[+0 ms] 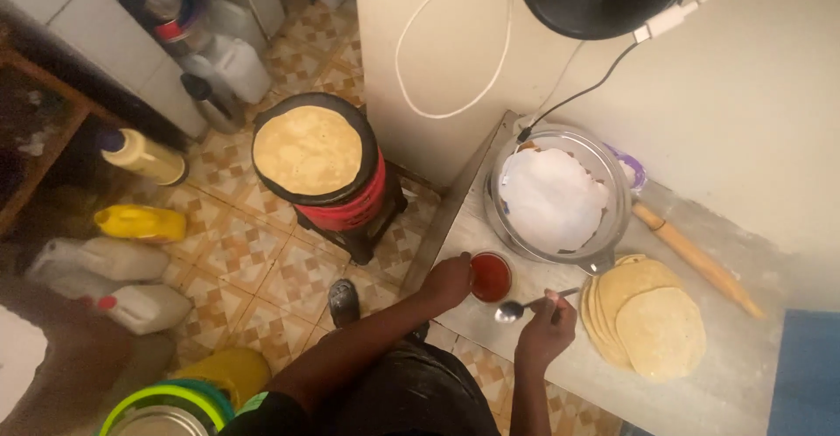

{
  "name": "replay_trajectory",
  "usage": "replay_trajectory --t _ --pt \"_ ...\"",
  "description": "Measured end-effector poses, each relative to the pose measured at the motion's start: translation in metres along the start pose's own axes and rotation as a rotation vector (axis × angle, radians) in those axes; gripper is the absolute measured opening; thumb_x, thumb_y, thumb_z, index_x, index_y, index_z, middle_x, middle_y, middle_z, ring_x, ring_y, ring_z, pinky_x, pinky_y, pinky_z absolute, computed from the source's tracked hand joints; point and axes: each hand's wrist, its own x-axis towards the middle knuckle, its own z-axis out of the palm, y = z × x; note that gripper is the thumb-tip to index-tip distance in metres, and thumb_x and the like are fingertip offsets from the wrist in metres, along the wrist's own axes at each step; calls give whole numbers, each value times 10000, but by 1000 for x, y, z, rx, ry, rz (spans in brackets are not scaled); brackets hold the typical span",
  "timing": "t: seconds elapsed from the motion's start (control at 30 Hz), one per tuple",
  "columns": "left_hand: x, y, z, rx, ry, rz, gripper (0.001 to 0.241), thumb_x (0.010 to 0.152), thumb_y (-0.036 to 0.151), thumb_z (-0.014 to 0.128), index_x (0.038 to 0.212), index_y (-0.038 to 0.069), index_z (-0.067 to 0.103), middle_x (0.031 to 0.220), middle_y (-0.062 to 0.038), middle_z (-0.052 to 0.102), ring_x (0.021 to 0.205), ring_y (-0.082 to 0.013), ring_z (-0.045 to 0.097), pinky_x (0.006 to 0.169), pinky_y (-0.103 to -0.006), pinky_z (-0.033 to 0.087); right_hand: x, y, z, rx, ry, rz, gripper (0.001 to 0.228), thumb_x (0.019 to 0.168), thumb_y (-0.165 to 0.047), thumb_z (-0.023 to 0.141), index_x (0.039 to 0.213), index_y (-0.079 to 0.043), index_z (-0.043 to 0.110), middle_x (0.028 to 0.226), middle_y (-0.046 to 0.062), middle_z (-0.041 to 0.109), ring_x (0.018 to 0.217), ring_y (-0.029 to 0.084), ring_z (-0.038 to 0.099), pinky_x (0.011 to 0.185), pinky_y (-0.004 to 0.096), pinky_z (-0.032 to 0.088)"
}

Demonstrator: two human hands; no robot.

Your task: Cooking flatbread on a portable griddle, flipping it by hand, applying oil with a spoon, and stacking the finished bread.

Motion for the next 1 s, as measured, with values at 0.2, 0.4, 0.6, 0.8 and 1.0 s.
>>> replay_trajectory --t 0.2,0.4,0.6,0.8,1.0 --pt "2 -11 13 -34 57 0 207 892 175 367 960 52 519 876 -150 624 745 -298 609 566 -408 466 4 5 12 43 -3 32 150 916 -146 498 888 -72 625 696 38 573 661 135 532 614 286 453" --pt "15 -51 43 -163 229 187 162 859 165 395 853 45 504 760 -156 606 639 -293 580 510 -400 411 9 30 24 -48 -150 -69 161 892 -137 509 785 -40 580 834 93 640 641 155 592 526 279 478" --pt "0 -56 14 -131 227 145 265 902 161 397 895 -49 559 691 -165 578 664 -292 593 549 -375 479 0 20 27 174 -272 -14 62 840 -116 525 848 -73 569 608 66 556 543 137 493 544 266 417" --pt "-26 -64 -22 -147 346 27 237 899 156 413 808 -10 556 677 -173 582 645 -240 576 556 -340 478 -7 7 53 326 -423 27 109 873 -167 481 873 -74 537 602 54 526 535 117 444 524 240 382" --pt "-16 -106 -53 -146 405 -56 189 858 136 449 714 76 556 638 -131 606 655 -274 619 606 -350 493 -18 -22 99 394 -543 79 121 901 -101 438 877 -38 538 573 60 492 485 124 434 499 242 368"
